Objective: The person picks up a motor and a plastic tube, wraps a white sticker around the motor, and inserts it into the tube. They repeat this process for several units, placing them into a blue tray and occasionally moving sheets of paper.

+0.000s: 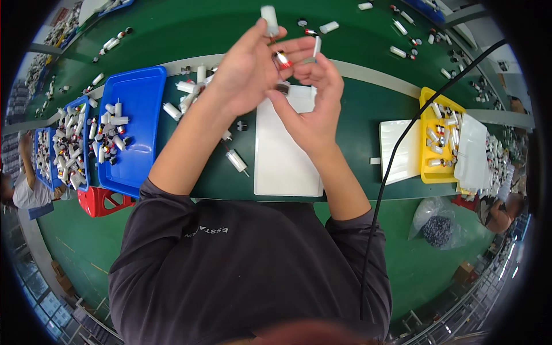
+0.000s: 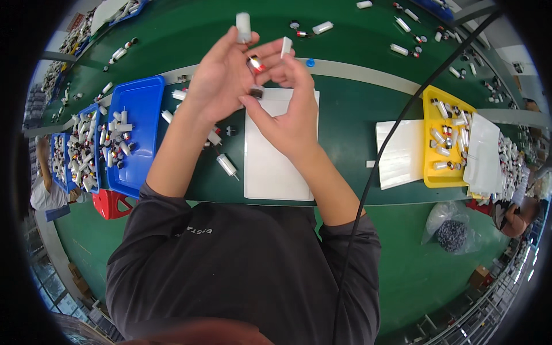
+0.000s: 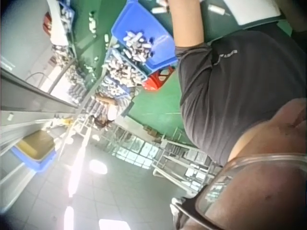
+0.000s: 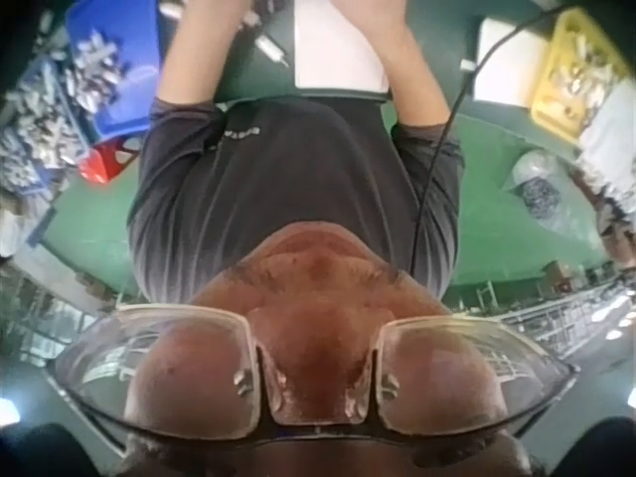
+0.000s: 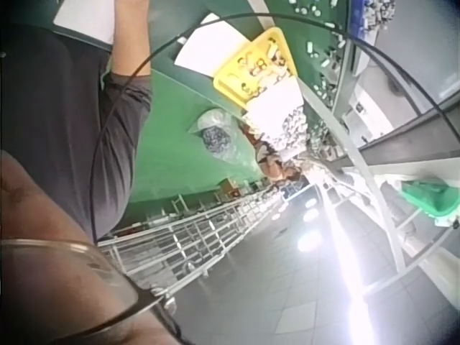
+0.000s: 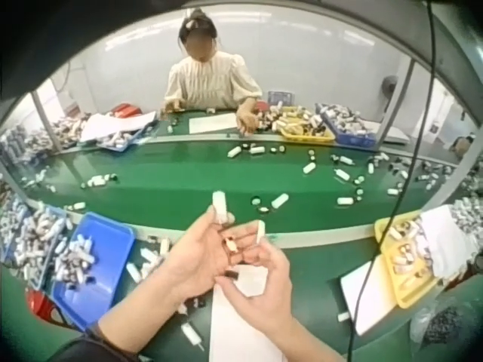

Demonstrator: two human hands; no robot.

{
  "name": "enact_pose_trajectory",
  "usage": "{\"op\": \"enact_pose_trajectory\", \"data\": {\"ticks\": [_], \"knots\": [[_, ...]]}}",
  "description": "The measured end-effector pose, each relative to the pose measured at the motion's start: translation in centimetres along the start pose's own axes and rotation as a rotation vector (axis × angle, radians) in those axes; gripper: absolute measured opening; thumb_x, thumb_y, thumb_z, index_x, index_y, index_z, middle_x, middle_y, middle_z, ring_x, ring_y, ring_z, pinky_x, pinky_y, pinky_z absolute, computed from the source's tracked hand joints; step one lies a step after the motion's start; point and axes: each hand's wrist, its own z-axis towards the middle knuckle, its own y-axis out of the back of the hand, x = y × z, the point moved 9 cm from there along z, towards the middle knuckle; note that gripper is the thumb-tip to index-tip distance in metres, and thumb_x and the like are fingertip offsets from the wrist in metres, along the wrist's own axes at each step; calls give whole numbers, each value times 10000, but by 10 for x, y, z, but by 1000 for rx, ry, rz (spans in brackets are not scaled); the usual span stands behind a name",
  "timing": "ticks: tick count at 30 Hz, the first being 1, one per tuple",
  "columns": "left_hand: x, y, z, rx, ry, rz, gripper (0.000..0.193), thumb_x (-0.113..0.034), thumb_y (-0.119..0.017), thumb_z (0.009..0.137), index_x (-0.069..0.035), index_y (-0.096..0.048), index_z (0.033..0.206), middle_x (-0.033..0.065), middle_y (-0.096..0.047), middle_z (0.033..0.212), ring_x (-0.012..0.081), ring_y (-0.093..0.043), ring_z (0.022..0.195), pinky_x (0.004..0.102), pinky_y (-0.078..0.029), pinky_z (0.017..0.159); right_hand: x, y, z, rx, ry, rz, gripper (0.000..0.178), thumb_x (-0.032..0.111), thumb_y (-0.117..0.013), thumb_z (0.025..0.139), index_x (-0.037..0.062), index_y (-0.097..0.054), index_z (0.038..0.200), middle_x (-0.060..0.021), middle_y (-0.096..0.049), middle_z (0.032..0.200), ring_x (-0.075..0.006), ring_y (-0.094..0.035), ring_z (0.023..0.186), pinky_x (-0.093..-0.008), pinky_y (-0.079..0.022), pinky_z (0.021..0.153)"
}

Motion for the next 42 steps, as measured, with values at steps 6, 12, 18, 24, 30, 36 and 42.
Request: {"op": "enact_pose_trajectory", "data": {"ticks": [6,12,18,24,30,36,42], "knots": [[35,-5,0,69,113,-98,475,-409,-345,1076,-49,-470,1358,246,-484,1459,324,-504,1326,422,-382,1142,-55,13,-11,-75,-375,453,628,-66,-682,886,-16,-345,1413,-91,-669,979,-142,-647,918,-284,-521,819],[33,-4,2,124,71,99,514,-237,-474,1037,-22,-385,1494,223,-501,1456,248,-535,1302,369,-384,1147,-80,14,-20,-122,-653,674,583,-43,-646,932,10,-334,1422,-99,-703,983,-125,-644,936,-263,-518,814],[18,-1,5,170,-99,569,485,-28,-587,987,7,-454,1451,144,-645,1296,197,-633,1179,326,-483,1051,-67,7,-19,-78,-532,682,619,-53,-657,920,17,-335,1443,-100,-692,1016,-141,-645,909,-273,-520,811],[8,6,7,84,-185,656,419,-4,-589,988,21,-508,1398,136,-664,1267,194,-657,1151,319,-526,991,-63,14,-17,-91,-391,430,590,-48,-689,892,22,-388,1394,-75,-654,977,-132,-626,911,-268,-503,820],[8,7,7,68,-176,645,407,1,-564,999,21,-503,1401,151,-648,1306,199,-675,1115,330,-531,1010,-38,23,-8,-94,-89,59,468,-41,-713,869,20,-509,1286,-94,-608,1089,-147,-611,982,-262,-492,843],[10,1,5,129,-214,651,394,8,-562,1001,33,-507,1391,147,-653,1293,184,-653,1153,320,-533,1011,-62,34,-2,-75,-453,710,137,3,-669,943,-24,-641,1074,-88,-669,937,-134,-635,824,-269,-522,747],[15,-2,3,162,-230,747,344,11,-567,988,6,-585,1331,101,-683,1223,155,-658,1137,295,-515,1006,-69,21,-5,-7,-637,857,113,32,-666,944,-35,-669,1035,-81,-671,841,-139,-608,721,-269,-480,661]]}}
